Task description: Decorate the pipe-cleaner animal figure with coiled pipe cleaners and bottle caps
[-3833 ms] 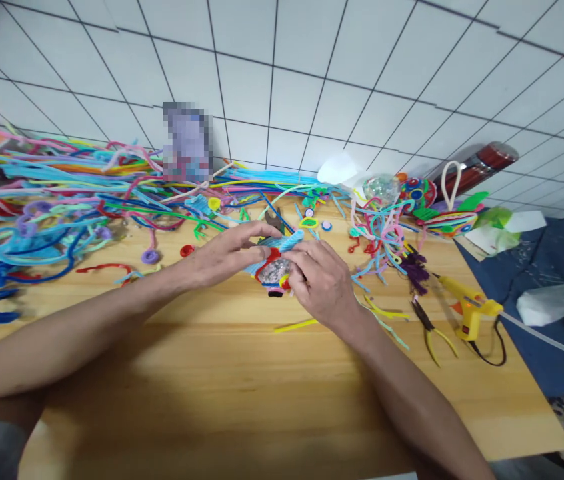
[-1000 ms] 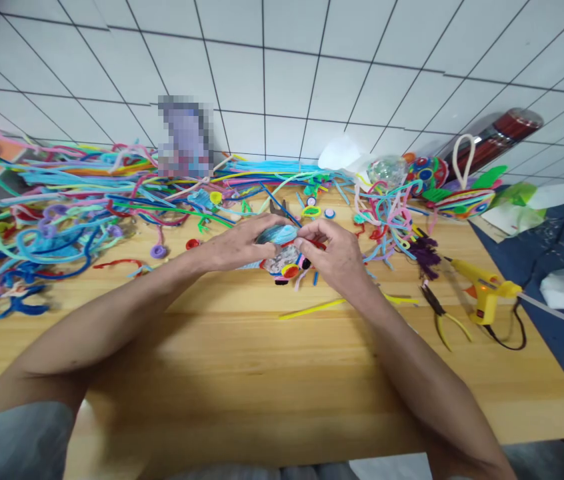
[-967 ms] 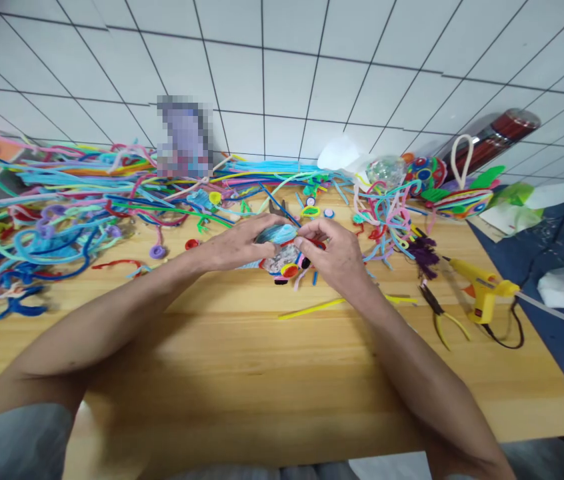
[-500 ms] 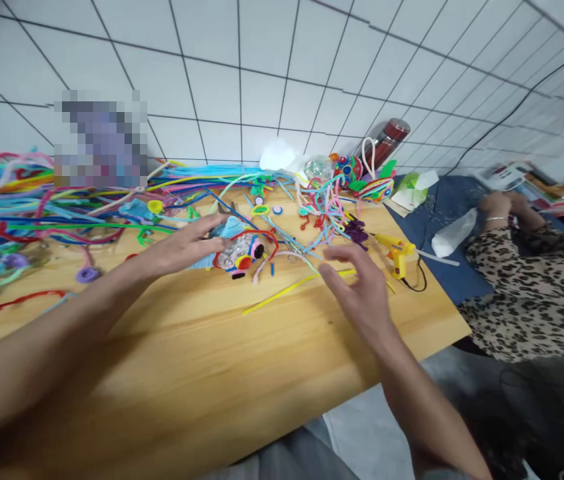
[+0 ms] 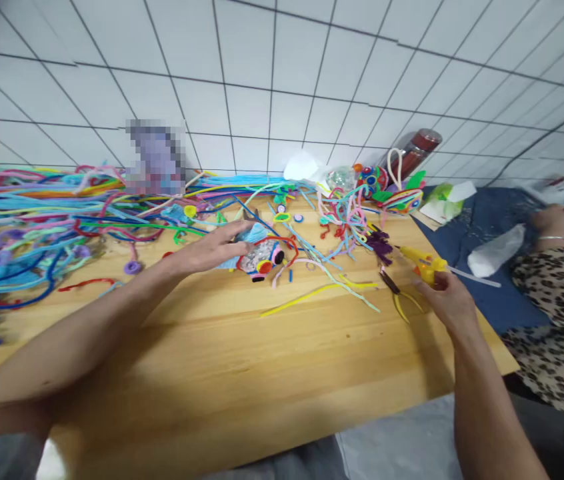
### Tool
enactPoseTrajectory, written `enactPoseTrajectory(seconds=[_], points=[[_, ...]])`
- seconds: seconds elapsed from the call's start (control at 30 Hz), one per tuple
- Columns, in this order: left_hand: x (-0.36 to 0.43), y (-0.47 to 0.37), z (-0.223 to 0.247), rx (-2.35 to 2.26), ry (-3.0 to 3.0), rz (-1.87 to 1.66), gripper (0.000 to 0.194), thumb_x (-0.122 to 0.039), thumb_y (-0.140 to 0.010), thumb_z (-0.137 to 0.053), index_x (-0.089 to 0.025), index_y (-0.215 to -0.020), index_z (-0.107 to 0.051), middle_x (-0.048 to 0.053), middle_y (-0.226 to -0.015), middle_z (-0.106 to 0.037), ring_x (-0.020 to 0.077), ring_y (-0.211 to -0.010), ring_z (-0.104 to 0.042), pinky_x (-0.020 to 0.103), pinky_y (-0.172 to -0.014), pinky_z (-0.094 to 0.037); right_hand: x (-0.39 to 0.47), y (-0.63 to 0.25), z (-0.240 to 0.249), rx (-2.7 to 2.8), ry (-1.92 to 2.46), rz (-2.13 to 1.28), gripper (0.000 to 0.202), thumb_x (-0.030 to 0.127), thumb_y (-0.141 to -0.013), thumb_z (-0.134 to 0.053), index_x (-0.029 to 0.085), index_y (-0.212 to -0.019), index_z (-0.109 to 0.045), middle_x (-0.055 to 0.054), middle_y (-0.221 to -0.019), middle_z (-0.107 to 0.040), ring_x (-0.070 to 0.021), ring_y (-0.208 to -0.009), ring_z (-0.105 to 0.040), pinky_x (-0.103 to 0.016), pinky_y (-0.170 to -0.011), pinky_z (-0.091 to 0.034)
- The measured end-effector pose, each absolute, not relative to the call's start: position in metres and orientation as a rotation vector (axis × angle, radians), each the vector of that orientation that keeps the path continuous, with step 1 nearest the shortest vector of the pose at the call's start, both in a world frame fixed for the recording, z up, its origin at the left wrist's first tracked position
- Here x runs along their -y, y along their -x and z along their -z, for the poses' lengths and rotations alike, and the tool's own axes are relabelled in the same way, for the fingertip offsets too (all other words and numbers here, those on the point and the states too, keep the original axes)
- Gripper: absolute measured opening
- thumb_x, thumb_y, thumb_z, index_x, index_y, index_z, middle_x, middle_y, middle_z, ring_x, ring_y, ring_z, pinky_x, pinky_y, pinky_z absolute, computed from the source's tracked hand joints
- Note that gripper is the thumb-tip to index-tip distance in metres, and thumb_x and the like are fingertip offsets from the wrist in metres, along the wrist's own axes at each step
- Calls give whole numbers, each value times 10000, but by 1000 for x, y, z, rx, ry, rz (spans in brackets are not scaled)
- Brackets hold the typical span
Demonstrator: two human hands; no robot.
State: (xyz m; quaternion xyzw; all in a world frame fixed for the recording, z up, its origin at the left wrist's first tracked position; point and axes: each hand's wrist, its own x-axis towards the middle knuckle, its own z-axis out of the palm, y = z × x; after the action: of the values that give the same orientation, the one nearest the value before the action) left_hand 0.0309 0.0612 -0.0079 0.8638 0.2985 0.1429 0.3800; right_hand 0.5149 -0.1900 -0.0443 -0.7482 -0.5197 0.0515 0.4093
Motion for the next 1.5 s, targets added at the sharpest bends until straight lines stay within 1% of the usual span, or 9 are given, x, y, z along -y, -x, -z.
enactPoseTrajectory(seconds=[0.13,0.23,0.37,0.43,0.6,0.77,0.93,1.2,1.5], points=[[-62,-31,8,-744,-2200,-370,646,-571,-930,-538,-212,-1465,-588,98,-1517,-618,309,-1425,-552,455,-1261,-411,174,-531,44,1299,2060,-150,435,342,-741,-916,308,-461,-584,23,-370,-495,-153,-292,-412,-328,-341,-181],[-63,-31,9,-709,-2216,-370,638,-533,-937,-521,-194,-1474,-585,108,-1499,-627,310,-1408,-561,448,-1251,-415,170,-524,32,1272,2119,-136,403,324,-788,-882,298,-476,-629,4,-386,-519,-155,-312,-445,-320,-339,-232],[-65,-32,11,-672,-2245,-378,655,-529,-954,-499,-164,-1492,-578,133,-1478,-634,319,-1396,-569,457,-1245,-415,167,-463,8,1195,1983,-142,62,366,-827,-840,314,-848,-815,-84,-830,-798,-256,-678,-726,-349,-523,-509],[-66,-33,12,-664,-2250,-389,649,-524,-954,-496,-162,-1485,-588,137,-1481,-633,327,-1399,-570,463,-1241,-420,163,-417,-3,1212,1926,-257,194,439,-818,-852,302,-950,-814,-93,-951,-817,-299,-818,-761,-399,-645,-586],[-67,-34,13,-707,-2237,-399,584,-513,-951,-540,-224,-1451,-631,82,-1480,-656,345,-1410,-570,453,-1227,-445,137,-323,-21,1717,1682,-368,140,411,-920,-728,272,-918,-734,-16,-810,-732,-223,-703,-668,-359,-637,-559],[-64,-32,10,-703,-2252,-387,590,-494,-980,-511,-242,-1507,-594,61,-1492,-661,311,-1407,-573,419,-1219,-454,109,-295,-16,1938,1548,-316,83,317,-986,-657,247,-962,-694,-9,-851,-727,-190,-724,-667,-315,-655,-535],[-64,-32,8,-698,-2284,-352,603,-509,-999,-475,-232,-1525,-578,61,-1548,-630,301,-1437,-559,394,-1231,-444,100,-295,-4,2033,1477,-127,72,254,-1008,-631,247,-1044,-694,-22,-912,-743,-208,-841,-733,-318,-738,-570],[-66,-33,9,-681,-2294,-353,658,-529,-1003,-456,-241,-1592,-515,78,-1637,-565,321,-1522,-493,448,-1283,-389,103,-303,1,2200,1341,204,289,216,-1018,-622,235,-1297,-692,-107,-1178,-804,-283,-1058,-785,-400,-913,-617],[-66,-34,10,-661,-2300,-365,645,-546,-998,-456,-217,-1543,-564,98,-1560,-625,311,-1450,-562,433,-1252,-438,98,-304,10,2295,1296,476,296,231,-1055,-585,180,-1336,-661,-135,-1217,-801,-276,-1101,-771,-391,-924,-597]])
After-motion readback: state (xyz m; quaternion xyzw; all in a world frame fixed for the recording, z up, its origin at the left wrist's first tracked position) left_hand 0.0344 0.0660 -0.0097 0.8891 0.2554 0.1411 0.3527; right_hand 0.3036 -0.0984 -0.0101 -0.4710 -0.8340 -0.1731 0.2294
